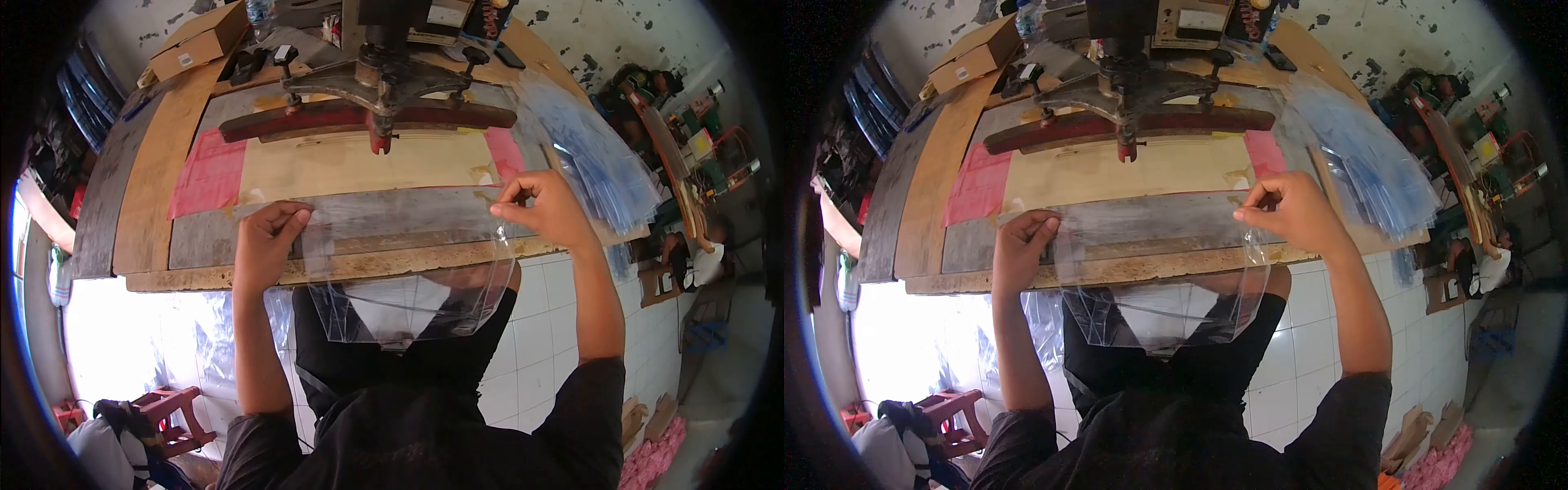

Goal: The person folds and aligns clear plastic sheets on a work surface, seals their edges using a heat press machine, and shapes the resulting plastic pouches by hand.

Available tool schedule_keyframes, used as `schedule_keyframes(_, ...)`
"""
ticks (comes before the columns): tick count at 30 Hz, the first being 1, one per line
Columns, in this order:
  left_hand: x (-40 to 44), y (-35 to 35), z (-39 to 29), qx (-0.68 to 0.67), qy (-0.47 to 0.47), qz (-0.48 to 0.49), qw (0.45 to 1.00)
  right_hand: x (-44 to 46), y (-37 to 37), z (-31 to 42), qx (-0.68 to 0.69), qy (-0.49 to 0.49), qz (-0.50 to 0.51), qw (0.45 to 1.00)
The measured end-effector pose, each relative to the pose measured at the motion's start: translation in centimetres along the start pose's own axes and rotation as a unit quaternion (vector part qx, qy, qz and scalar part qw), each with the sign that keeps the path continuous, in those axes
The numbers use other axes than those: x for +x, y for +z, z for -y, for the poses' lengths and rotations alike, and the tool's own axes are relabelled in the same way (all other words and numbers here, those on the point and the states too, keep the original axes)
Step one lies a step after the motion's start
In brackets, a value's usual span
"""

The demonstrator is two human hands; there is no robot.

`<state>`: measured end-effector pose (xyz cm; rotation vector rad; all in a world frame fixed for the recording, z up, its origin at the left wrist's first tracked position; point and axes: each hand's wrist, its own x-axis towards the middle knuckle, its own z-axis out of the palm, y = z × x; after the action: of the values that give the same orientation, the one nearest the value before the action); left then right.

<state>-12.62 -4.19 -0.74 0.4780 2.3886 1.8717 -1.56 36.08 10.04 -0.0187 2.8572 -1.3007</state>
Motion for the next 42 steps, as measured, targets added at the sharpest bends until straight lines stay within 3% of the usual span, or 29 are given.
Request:
schedule_keyframes(26, 0.1, 0.1, -0.1, -0.012, -0.028, -0.005, 1.0, 0.6, -0.5, -1.6, 0.08, -0.008, 0.05, 0.995)
schedule_keyframes(28, 0.1, 0.2, -0.2, -0.011, -0.026, -0.008, 1.0, 0.4, -0.4, -1.0, 0.153, -0.01, 0.034, 0.988)
schedule_keyframes(37, 0.1, 0.0, 0.2, -0.014, -0.02, -0.004, 1.0, -0.3, -1.4, -1.5, 0.118, -0.024, 0.105, 0.987)
schedule_keyframes(42, 0.0, 0.1, -0.1, 0.001, -0.013, -0.003, 1.0, -0.7, -0.9, -1.8, 0.102, -0.031, 0.084, 0.991)
